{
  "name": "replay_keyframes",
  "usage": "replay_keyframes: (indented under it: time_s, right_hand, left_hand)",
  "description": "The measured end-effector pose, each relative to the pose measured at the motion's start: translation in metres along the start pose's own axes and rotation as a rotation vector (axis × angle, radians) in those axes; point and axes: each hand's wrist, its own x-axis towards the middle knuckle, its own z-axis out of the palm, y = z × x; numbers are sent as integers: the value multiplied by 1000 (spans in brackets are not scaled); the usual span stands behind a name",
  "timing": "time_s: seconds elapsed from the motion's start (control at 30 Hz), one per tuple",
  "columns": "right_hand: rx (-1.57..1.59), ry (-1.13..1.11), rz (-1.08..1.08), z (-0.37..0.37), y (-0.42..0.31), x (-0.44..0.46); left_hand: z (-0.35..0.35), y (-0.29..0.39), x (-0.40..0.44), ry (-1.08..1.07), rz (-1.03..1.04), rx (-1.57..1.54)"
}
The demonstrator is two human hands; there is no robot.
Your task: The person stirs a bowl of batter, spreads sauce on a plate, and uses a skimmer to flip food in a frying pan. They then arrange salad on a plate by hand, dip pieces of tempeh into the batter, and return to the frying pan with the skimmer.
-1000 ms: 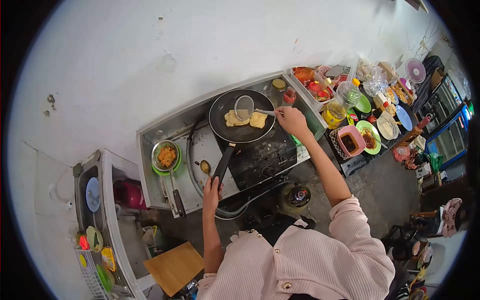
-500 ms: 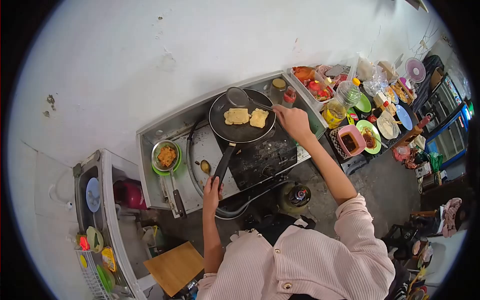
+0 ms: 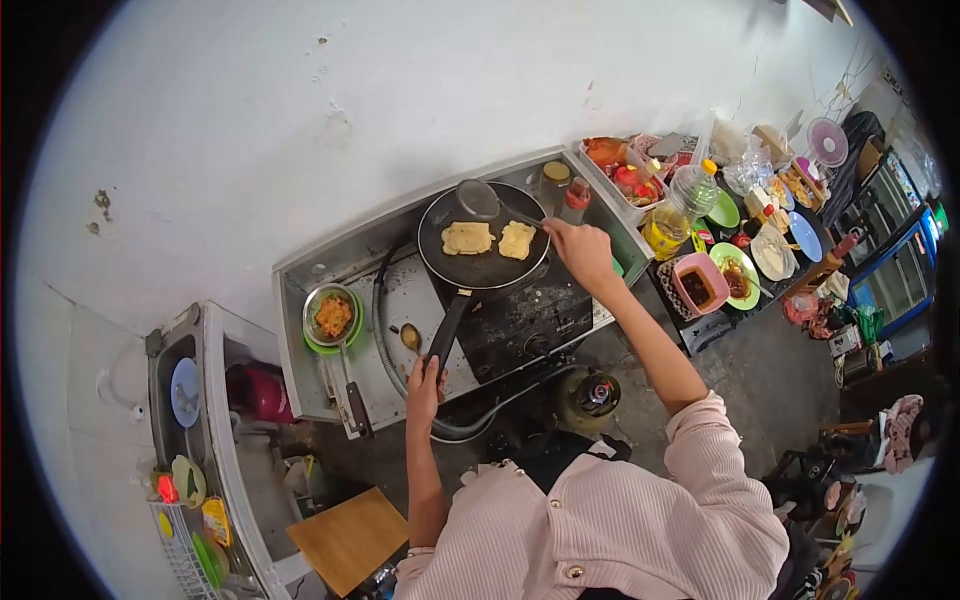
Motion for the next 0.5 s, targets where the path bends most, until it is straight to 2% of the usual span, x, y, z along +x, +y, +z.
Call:
replay_keyframes:
  time_s: [0.13,0.27,0.43,0.5]
  right_hand:
    - [8,-13,35,16,16,16]
    - [79,-124,82,29,31,24]
    - [221,-243,318,18,37,31]
    - [266,-251,329,28,43,31]
  left_hand:
    - [0,-4,1,-12,25,-7]
    - [3,5,-4,16,-20,-16]
    - [1,4,-4,-8,-7,-25]
    - [2,3,-3,-6,1,-32]
